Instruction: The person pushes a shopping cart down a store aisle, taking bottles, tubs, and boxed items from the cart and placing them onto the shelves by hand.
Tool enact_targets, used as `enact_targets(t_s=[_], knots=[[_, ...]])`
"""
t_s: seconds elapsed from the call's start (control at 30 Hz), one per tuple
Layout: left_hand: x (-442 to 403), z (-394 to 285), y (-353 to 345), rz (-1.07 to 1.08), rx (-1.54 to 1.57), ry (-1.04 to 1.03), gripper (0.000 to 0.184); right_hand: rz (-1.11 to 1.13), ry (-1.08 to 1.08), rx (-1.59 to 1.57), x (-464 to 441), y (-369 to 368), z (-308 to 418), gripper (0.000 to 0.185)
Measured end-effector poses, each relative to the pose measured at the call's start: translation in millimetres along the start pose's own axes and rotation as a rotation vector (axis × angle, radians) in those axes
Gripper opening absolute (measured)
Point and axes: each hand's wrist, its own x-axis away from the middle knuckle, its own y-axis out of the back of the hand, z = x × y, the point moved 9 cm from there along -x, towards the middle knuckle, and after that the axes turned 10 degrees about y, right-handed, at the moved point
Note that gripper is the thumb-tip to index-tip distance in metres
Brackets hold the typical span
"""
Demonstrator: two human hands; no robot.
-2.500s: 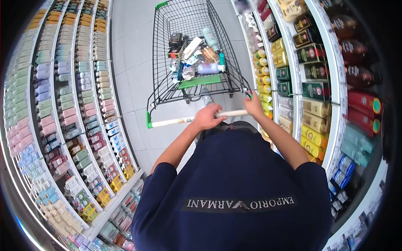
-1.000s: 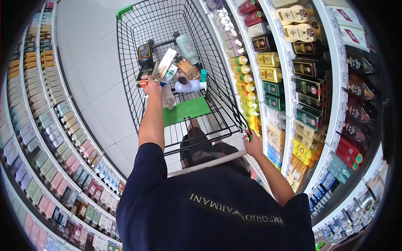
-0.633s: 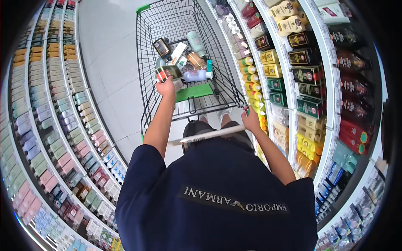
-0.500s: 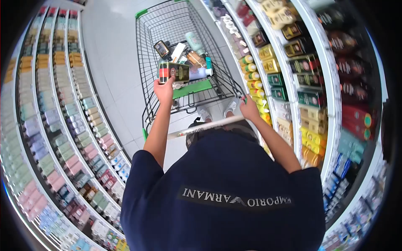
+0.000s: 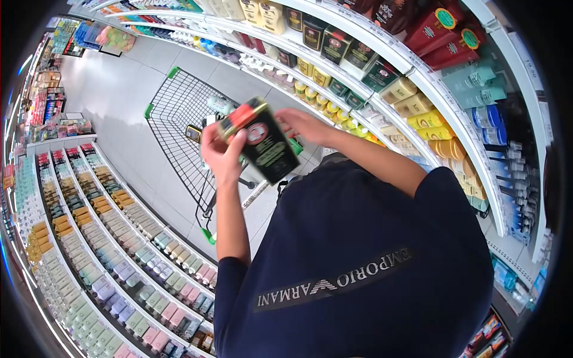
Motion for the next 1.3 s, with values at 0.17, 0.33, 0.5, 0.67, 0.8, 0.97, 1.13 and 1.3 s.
enact_targets(t_s=[0.17, 0.33, 0.5, 0.67, 0.8, 0.97, 1.13, 1.3], knots=[[-7, -4, -88, 0.026, -0.088, 0.093, 0.037, -0.030, 0.475, 0.065, 53, 13, 70, 0.067], [14, -32, -166, 0.301, -0.307, -0.145, 0.044, -0.453, 0.316, -0.116, 69, 60, 64, 0.062], [42, -29, -202, 0.690, -0.134, -0.284, 0.079, 0.164, 0.535, -0.839, 73, 57, 91, 0.062], [59, 10, -202, 0.712, -0.191, -0.235, 0.102, 0.466, 0.554, -1.058, 83, 55, 119, 0.077], [58, 6, -196, 0.681, -0.185, -0.209, 0.112, -0.489, 0.364, -0.563, 81, 84, 105, 0.060], [21, 54, -164, 0.396, -0.211, 0.085, 0.056, -0.382, 0.430, -0.097, 70, 70, 116, 0.050], [5, 88, -154, 0.610, -0.278, 0.148, 0.054, -0.276, 0.332, 0.399, 82, 93, 139, 0.094], [5, 106, -171, 0.763, -0.461, 0.179, 0.052, -0.158, 0.188, 0.752, 86, 104, 142, 0.071]])
